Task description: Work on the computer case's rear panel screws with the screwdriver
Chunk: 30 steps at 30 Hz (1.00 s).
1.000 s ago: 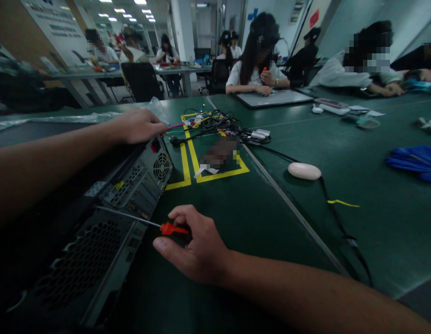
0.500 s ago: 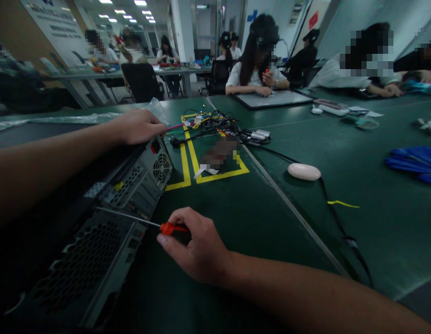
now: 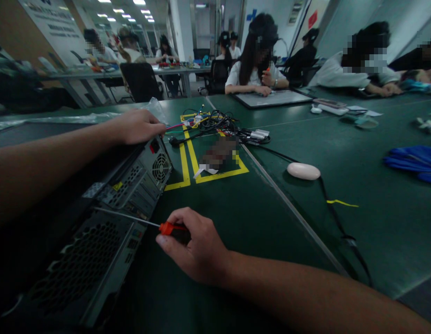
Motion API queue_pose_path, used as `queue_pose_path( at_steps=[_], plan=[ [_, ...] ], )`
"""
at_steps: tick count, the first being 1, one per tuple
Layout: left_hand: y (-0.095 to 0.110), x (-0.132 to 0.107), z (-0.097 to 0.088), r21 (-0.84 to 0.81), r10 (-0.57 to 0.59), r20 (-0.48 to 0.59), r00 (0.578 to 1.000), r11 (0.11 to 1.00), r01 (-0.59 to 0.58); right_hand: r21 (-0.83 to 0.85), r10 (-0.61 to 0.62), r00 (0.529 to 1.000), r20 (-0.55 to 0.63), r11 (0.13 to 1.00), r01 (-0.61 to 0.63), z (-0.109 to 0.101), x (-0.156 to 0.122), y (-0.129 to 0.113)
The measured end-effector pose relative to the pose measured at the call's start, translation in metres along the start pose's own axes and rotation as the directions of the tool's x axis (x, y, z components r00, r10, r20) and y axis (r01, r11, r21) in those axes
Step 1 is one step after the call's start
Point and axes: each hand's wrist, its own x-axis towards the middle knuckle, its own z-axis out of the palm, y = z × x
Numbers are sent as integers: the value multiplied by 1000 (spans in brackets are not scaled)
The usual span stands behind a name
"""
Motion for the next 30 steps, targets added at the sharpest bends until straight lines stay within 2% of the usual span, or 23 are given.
queue_pose_path(
  at_steps=[11, 18, 25, 30],
  plan=[
    [0, -1, -2, -13, 10, -3, 1000, 1000, -10, 49, 29, 999, 20, 998, -30, -1, 2, -4],
    [-2, 1, 0, -1, 8, -14, 1000, 1000, -8, -10, -41, 997, 58, 999, 42, -3, 4, -4],
    [-1, 1, 0, 18, 5, -17, 1000, 1000, -5, 16, 17, 1000, 14, 1000, -18, 0, -1, 0],
    [-1, 1, 0, 5, -8, -14, 1000, 1000, 8, -17, -10, 1000, 9, 1000, 10, 0, 1, 0]
  ],
)
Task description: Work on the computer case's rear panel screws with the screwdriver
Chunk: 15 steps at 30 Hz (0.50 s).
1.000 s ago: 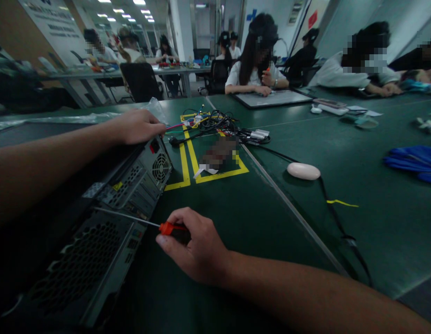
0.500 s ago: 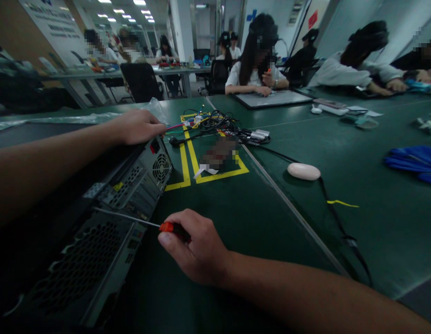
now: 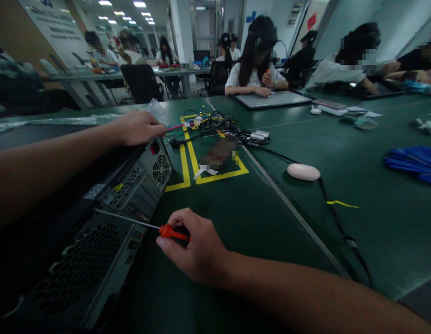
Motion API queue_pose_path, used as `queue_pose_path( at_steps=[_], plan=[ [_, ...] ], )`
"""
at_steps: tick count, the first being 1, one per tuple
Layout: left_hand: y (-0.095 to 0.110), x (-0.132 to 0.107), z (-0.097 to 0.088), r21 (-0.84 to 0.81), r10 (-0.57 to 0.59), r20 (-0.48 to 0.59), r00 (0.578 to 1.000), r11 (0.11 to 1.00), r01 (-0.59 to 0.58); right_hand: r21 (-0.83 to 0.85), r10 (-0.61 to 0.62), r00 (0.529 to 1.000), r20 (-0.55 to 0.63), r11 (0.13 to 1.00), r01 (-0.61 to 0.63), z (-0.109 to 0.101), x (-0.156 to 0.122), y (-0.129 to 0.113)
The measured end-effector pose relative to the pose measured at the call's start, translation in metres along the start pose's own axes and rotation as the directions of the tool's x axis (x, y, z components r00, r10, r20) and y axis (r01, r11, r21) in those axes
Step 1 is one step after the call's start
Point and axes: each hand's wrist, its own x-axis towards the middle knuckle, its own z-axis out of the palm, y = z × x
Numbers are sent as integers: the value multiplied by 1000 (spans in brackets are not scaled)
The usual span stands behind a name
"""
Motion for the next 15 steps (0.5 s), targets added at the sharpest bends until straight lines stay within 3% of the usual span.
queue_pose_path(
  at_steps=[15],
  plan=[
    [1, -1, -2, -2, 19, 14, 1000, 1000, -19, 3, 10, 1000, 1, 1000, -10, 0, 0, 0]
  ],
)
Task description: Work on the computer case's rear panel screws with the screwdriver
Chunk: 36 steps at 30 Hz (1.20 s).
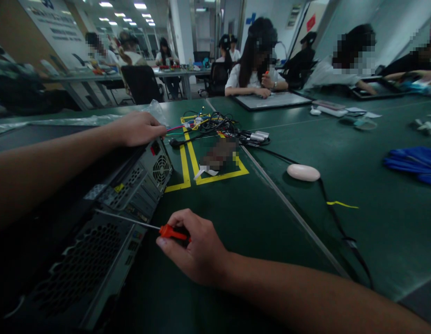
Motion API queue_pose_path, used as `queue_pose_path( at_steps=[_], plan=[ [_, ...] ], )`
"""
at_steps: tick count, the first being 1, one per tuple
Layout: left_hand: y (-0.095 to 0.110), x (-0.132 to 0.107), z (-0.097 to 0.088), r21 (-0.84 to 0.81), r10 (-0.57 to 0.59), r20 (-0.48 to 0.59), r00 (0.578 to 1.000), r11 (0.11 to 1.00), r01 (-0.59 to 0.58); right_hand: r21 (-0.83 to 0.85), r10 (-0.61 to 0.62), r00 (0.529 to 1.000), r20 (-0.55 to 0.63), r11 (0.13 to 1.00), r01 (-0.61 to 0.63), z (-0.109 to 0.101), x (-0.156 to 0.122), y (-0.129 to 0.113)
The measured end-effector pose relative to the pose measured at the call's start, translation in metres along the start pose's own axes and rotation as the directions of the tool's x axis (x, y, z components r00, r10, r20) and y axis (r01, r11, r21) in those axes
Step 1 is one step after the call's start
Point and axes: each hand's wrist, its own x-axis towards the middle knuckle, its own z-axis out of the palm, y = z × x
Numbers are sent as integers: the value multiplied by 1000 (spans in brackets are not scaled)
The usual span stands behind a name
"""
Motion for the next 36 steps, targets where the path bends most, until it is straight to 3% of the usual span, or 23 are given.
queue_pose_path(
  at_steps=[36],
  plan=[
    [-1, 1, 1, 42, 9, -13, 1000, 999, -8, 21, -21, 1000, 7, 1000, 21, -1, 1, -1]
  ],
)
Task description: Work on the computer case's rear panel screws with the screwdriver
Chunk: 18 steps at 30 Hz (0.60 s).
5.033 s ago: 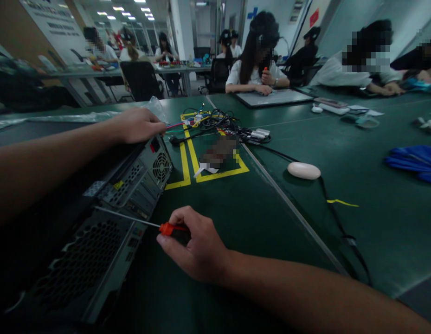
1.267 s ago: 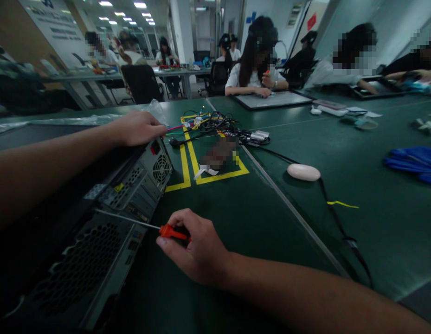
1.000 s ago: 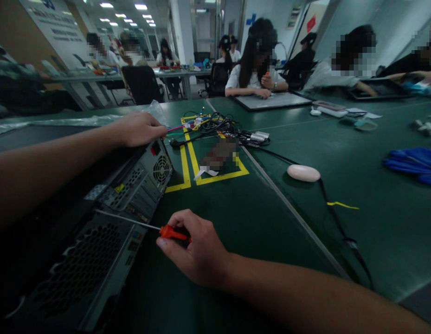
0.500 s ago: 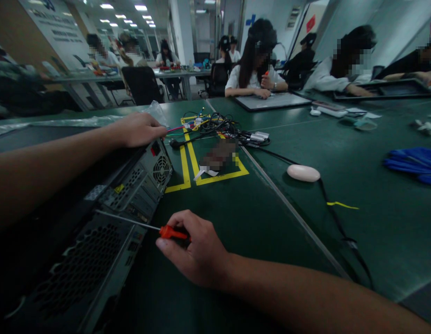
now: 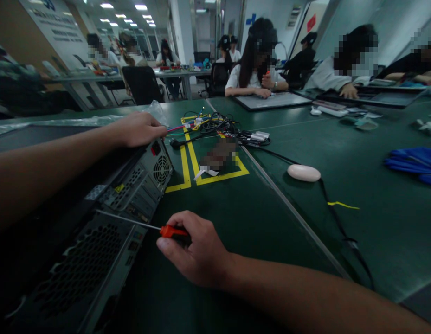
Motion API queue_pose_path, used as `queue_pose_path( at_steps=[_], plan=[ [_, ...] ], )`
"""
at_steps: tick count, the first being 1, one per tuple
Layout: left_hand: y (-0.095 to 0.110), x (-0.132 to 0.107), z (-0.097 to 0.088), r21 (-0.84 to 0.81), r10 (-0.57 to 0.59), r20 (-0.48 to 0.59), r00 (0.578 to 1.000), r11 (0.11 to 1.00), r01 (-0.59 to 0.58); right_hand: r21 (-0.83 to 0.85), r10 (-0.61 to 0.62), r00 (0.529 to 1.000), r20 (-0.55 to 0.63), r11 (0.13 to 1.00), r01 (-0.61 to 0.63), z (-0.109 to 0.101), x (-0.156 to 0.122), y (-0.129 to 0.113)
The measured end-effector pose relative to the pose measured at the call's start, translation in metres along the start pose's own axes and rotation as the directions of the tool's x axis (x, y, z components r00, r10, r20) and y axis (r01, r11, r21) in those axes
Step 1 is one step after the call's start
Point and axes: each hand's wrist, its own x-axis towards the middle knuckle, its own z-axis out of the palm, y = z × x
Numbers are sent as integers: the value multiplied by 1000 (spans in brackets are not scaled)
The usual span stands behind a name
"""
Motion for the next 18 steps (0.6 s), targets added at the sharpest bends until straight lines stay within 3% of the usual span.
queue_pose_path(
  at_steps=[9, 18],
  plan=[
    [-1, 1, -1, -15, 14, 32, 999, 1000, -13, 0, -72, 997, 30, 997, 72, -1, 3, -2],
    [-1, -1, 0, -55, -7, 37, 999, 998, 9, 87, 56, 998, -29, 995, -53, 7, -3, -1]
  ],
)
